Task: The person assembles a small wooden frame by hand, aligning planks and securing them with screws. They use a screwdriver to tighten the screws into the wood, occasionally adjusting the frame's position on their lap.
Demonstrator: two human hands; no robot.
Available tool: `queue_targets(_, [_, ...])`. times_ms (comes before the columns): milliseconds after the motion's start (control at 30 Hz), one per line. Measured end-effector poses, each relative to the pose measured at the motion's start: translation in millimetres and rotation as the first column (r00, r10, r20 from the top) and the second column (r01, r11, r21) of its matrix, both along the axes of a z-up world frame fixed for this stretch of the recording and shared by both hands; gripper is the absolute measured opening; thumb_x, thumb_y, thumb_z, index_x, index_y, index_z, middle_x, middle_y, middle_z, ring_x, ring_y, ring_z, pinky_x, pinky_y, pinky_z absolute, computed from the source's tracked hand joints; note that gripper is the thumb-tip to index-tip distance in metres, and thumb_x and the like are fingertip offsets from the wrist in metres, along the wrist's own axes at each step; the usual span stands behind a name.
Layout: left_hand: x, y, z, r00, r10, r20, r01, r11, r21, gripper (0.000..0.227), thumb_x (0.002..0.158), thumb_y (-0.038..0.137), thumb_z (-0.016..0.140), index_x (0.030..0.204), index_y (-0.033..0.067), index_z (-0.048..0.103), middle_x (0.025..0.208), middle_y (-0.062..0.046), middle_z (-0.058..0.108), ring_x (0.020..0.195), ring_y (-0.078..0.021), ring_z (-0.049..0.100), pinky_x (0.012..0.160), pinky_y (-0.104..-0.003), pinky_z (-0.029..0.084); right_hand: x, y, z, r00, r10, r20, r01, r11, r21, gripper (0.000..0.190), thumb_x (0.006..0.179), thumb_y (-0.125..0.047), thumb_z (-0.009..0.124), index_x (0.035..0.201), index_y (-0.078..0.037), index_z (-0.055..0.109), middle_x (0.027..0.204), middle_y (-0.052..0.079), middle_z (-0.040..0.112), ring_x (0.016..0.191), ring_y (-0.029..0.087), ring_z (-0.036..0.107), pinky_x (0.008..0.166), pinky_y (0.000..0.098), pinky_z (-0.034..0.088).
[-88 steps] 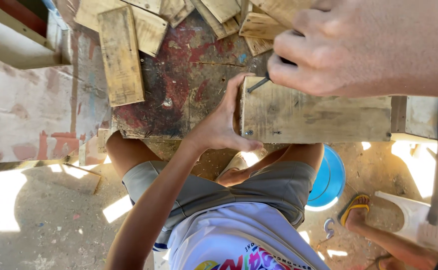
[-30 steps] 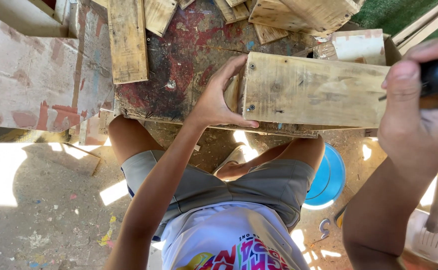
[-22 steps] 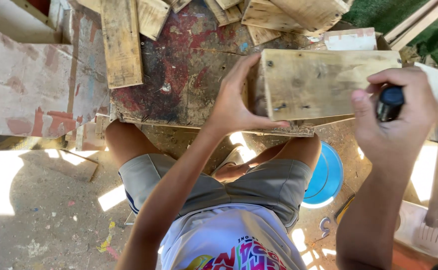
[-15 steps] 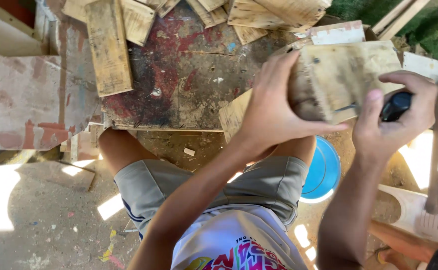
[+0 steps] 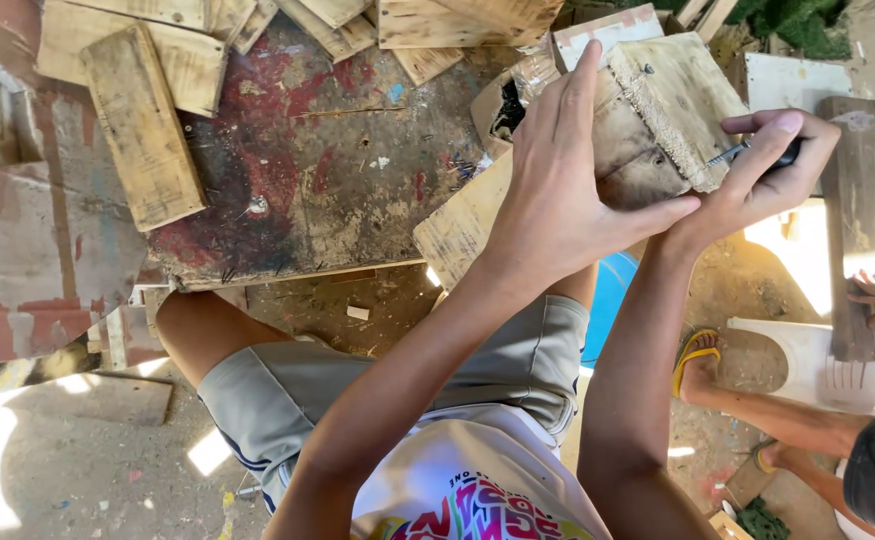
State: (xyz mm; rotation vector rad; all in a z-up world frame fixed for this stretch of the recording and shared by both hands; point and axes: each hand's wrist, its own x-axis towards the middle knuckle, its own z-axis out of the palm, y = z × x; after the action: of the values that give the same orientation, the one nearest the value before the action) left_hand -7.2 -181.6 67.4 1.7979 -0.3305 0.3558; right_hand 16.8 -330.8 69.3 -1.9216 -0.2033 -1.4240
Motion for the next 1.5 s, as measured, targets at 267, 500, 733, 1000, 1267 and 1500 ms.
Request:
queue_targets(267, [1.4, 22.7, -0.6, 0.997, 0.052, 0.055, -0.051, 0.999, -0.018, 0.139, 0.065, 0.068, 0.09, 0.162, 0.0065, 0.012, 0.163, -0.02, 0.042, 0.156, -0.035, 0.043, 0.133, -0.049, 0.037, -5.7, 29.0, 5.9, 0.999, -0.035, -0.014, 0.035, 0.999, -0.004, 0.031, 0.109, -0.024, 0.048, 0.087, -0.002, 0.048, 0.076, 0.011, 0.052, 0.074, 0.023, 0.049, 0.075, 0.0388, 0.04])
queue_targets(500, [-3.8, 83.8, -9.7, 1.0, -0.016, 0.007, 0.016, 0.996, -0.083, 0.126, 0.074, 0.047, 0.1, 0.161, 0.0122, 0.017, 0.161, -0.017, 0.042, 0.156, -0.0306, 0.041, 0.134, -0.044, 0.036, -26.4, 75.1, -2.4, 0.991, 0.016, -0.135, -0.023, 0.999, -0.049, 0.026, 0.109, -0.02, 0.054, 0.094, 0.001, 0.051, 0.08, 0.01, 0.049, 0.068, 0.021, 0.047, 0.064, 0.0372, 0.039])
queue_targets(733, [-1.6, 152.4, -47.1, 0.992, -0.116, -0.038, 0.111, 0.986, -0.126, 0.113, 0.077, 0.038, 0.096, 0.161, 0.0175, 0.024, 0.17, -0.012, 0.034, 0.161, -0.0297, 0.035, 0.135, -0.049, 0.029, -47.3, 117.5, -5.1, 0.965, 0.124, -0.231, -0.184, 0.948, -0.261, 0.026, 0.111, -0.018, 0.057, 0.098, 0.005, 0.056, 0.089, 0.017, 0.055, 0.08, 0.034, 0.055, 0.074, 0.0438, 0.043])
queue_targets(1000, [-7.5, 183.8, -99.0, 0.979, -0.174, 0.104, 0.196, 0.942, -0.271, 0.109, 0.077, 0.048, 0.085, 0.161, 0.0135, 0.026, 0.163, -0.013, 0.038, 0.153, -0.0295, 0.042, 0.133, -0.052, 0.038, -73.0, 140.4, -15.0, 0.885, 0.256, -0.389, -0.365, 0.9, -0.237, 0.013, 0.106, -0.006, 0.058, 0.099, 0.005, 0.058, 0.091, 0.019, 0.061, 0.083, 0.034, 0.06, 0.077, 0.0417, 0.048])
queue_targets(1267, [-7.5, 183.8, -104.1, 0.956, -0.279, 0.093, 0.293, 0.928, -0.231, 0.13, 0.072, 0.067, 0.077, 0.162, 0.0072, 0.004, 0.172, -0.015, 0.01, 0.164, -0.0315, 0.016, 0.144, -0.051, 0.016, -83.5, 141.8, -17.1, 0.864, 0.2, -0.462, -0.346, 0.903, -0.255, 0.012, 0.104, -0.006, 0.063, 0.097, 0.003, 0.059, 0.091, 0.016, 0.061, 0.084, 0.032, 0.058, 0.076, 0.0409, 0.047])
queue_targets(1500, [-2.5, 170.9, -127.0, 0.969, -0.229, 0.098, 0.248, 0.924, -0.29, 0.129, 0.062, 0.059, 0.083, 0.162, 0.0097, 0.018, 0.165, -0.02, 0.025, 0.156, -0.0407, 0.019, 0.129, -0.066, 0.011, -78.8, 126.5, -32.6, 0.875, 0.222, -0.43, -0.349, 0.905, -0.242, 0.017, 0.103, -0.012, 0.07, 0.09, -0.003, 0.063, 0.087, 0.009, 0.061, 0.08, 0.032, 0.065, 0.069, 0.0373, 0.05])
